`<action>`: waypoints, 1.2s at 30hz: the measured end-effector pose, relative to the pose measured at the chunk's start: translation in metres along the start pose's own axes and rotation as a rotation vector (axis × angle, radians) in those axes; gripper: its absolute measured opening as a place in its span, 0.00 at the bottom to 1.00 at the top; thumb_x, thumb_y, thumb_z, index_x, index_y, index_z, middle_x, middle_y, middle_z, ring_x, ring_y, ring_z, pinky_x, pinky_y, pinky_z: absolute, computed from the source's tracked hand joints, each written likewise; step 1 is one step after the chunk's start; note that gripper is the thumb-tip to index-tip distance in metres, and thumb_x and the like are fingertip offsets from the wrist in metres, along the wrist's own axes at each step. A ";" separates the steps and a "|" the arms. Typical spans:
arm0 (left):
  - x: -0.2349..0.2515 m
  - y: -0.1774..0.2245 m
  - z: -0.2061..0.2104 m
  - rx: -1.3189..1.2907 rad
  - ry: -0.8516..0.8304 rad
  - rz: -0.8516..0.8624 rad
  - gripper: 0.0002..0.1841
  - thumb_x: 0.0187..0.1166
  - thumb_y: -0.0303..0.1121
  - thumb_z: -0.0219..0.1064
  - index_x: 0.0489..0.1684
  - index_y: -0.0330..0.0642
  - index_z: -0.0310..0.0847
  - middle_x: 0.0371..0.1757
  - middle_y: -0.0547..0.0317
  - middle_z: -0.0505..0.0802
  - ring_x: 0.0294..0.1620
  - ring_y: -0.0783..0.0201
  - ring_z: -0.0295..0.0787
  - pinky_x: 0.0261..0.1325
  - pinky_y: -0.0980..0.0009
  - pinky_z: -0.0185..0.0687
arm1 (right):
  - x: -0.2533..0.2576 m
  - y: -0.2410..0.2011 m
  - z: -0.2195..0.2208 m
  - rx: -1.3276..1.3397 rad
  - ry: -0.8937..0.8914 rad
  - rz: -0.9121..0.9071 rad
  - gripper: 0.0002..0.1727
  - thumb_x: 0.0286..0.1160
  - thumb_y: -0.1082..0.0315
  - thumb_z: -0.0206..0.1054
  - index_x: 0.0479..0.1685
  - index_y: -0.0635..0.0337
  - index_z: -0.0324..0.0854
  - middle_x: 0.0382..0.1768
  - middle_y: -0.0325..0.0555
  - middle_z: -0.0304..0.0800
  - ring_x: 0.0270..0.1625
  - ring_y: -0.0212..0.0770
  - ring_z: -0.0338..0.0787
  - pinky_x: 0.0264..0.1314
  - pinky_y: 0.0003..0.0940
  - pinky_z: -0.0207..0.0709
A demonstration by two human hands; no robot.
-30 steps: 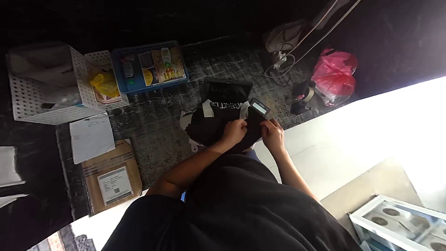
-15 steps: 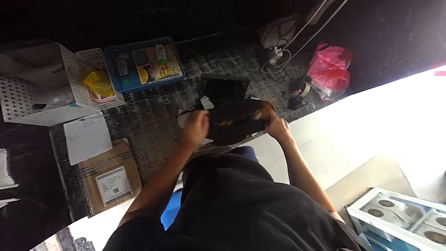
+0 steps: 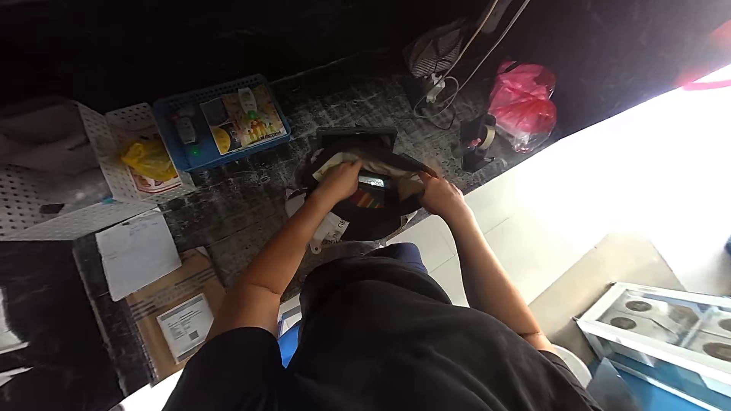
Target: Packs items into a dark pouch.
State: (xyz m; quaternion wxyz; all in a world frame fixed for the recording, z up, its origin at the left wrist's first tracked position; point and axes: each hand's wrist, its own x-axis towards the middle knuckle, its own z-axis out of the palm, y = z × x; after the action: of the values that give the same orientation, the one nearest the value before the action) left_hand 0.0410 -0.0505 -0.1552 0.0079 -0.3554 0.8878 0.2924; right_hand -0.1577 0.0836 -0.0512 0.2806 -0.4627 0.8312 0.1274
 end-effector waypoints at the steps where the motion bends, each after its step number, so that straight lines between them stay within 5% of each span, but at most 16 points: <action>1: 0.001 -0.003 0.014 0.007 -0.010 -0.005 0.20 0.83 0.28 0.62 0.71 0.33 0.79 0.68 0.33 0.86 0.71 0.35 0.83 0.73 0.37 0.76 | -0.002 -0.005 0.003 0.054 0.000 -0.054 0.32 0.81 0.62 0.63 0.87 0.50 0.66 0.66 0.70 0.85 0.68 0.72 0.85 0.63 0.76 0.75; 5: 0.003 -0.008 0.045 -0.004 -0.075 -0.090 0.35 0.82 0.37 0.64 0.89 0.33 0.59 0.83 0.33 0.75 0.87 0.37 0.66 0.88 0.38 0.53 | 0.019 -0.022 0.036 0.246 -0.007 -0.370 0.21 0.83 0.71 0.57 0.72 0.64 0.81 0.61 0.66 0.89 0.67 0.65 0.87 0.72 0.67 0.74; 8: -0.007 0.002 0.036 -0.002 -0.163 -0.152 0.35 0.73 0.45 0.74 0.78 0.36 0.75 0.77 0.31 0.78 0.81 0.33 0.69 0.80 0.32 0.61 | 0.048 -0.025 0.069 0.249 -0.063 -0.414 0.21 0.81 0.74 0.57 0.70 0.64 0.82 0.64 0.68 0.87 0.70 0.66 0.85 0.73 0.68 0.73; 11: -0.045 0.026 0.028 0.005 -0.143 -0.074 0.27 0.67 0.38 0.81 0.67 0.42 0.85 0.70 0.35 0.83 0.75 0.34 0.76 0.76 0.33 0.68 | 0.057 -0.018 0.076 0.254 -0.065 -0.356 0.21 0.80 0.74 0.60 0.71 0.67 0.78 0.63 0.70 0.86 0.70 0.67 0.84 0.73 0.68 0.73; 13: -0.070 0.029 0.037 -0.034 -0.138 -0.072 0.27 0.71 0.33 0.77 0.73 0.47 0.80 0.76 0.36 0.78 0.77 0.35 0.74 0.77 0.37 0.71 | 0.062 -0.008 0.074 0.299 -0.071 -0.355 0.23 0.78 0.75 0.61 0.74 0.65 0.75 0.63 0.68 0.87 0.69 0.65 0.85 0.73 0.67 0.74; 17: -0.093 0.005 0.058 -0.168 -0.169 -0.117 0.27 0.83 0.39 0.68 0.83 0.55 0.72 0.87 0.43 0.71 0.84 0.41 0.70 0.82 0.41 0.67 | 0.075 0.003 0.078 0.376 -0.100 -0.449 0.25 0.76 0.74 0.64 0.75 0.63 0.74 0.62 0.62 0.89 0.66 0.60 0.88 0.71 0.63 0.78; 22: -0.104 -0.013 0.064 -0.449 -0.067 -0.087 0.22 0.83 0.39 0.69 0.75 0.46 0.80 0.80 0.46 0.80 0.81 0.48 0.76 0.82 0.44 0.70 | 0.075 -0.005 0.089 0.415 -0.296 -0.692 0.38 0.66 0.77 0.73 0.84 0.57 0.71 0.75 0.58 0.81 0.77 0.54 0.81 0.81 0.57 0.70; 27: -0.102 -0.011 0.038 -0.612 0.139 -0.184 0.32 0.72 0.33 0.80 0.78 0.43 0.75 0.69 0.47 0.89 0.68 0.51 0.88 0.73 0.46 0.81 | 0.065 -0.013 0.079 0.626 -0.194 -0.749 0.33 0.67 0.77 0.77 0.76 0.65 0.76 0.68 0.59 0.87 0.68 0.48 0.88 0.75 0.48 0.79; 30: -0.105 -0.019 0.007 -0.959 0.364 0.023 0.26 0.82 0.35 0.69 0.77 0.36 0.72 0.65 0.50 0.91 0.62 0.60 0.91 0.67 0.58 0.87 | 0.050 -0.008 0.036 0.907 -0.048 -0.867 0.29 0.67 0.75 0.74 0.72 0.69 0.78 0.61 0.54 0.90 0.57 0.39 0.92 0.64 0.38 0.87; 32: -0.106 -0.019 -0.014 -1.299 0.285 0.084 0.26 0.91 0.45 0.48 0.83 0.43 0.65 0.68 0.54 0.90 0.62 0.61 0.90 0.65 0.61 0.87 | 0.046 -0.002 0.012 1.050 -0.014 -0.901 0.25 0.71 0.71 0.73 0.68 0.68 0.81 0.57 0.46 0.92 0.54 0.33 0.91 0.61 0.34 0.87; 33: -0.105 -0.017 -0.018 -1.457 0.162 0.067 0.32 0.91 0.59 0.39 0.83 0.49 0.66 0.67 0.56 0.91 0.61 0.61 0.91 0.61 0.61 0.90 | 0.047 0.001 0.006 1.121 -0.040 -0.914 0.23 0.71 0.69 0.73 0.67 0.66 0.82 0.56 0.42 0.93 0.54 0.31 0.91 0.61 0.32 0.86; 34: -0.102 -0.013 -0.016 -1.618 -0.008 0.025 0.41 0.84 0.72 0.34 0.82 0.53 0.69 0.65 0.55 0.92 0.58 0.58 0.93 0.55 0.58 0.92 | 0.050 0.004 0.005 1.180 -0.078 -0.923 0.23 0.71 0.69 0.73 0.66 0.65 0.82 0.55 0.41 0.93 0.54 0.30 0.91 0.62 0.32 0.86; 36: -0.089 -0.007 0.007 -1.943 -0.396 0.015 0.56 0.65 0.88 0.40 0.82 0.50 0.70 0.68 0.38 0.89 0.63 0.38 0.90 0.53 0.43 0.92 | 0.057 0.006 0.011 1.224 -0.104 -0.907 0.23 0.71 0.72 0.72 0.66 0.66 0.82 0.55 0.42 0.94 0.54 0.31 0.92 0.62 0.32 0.86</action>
State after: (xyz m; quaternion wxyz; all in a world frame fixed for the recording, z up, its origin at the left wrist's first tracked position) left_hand 0.1108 0.0051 -0.1448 -0.1405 -0.1463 0.2469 0.9476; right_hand -0.1826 0.0526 -0.0940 0.5506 -0.5143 0.4677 -0.4621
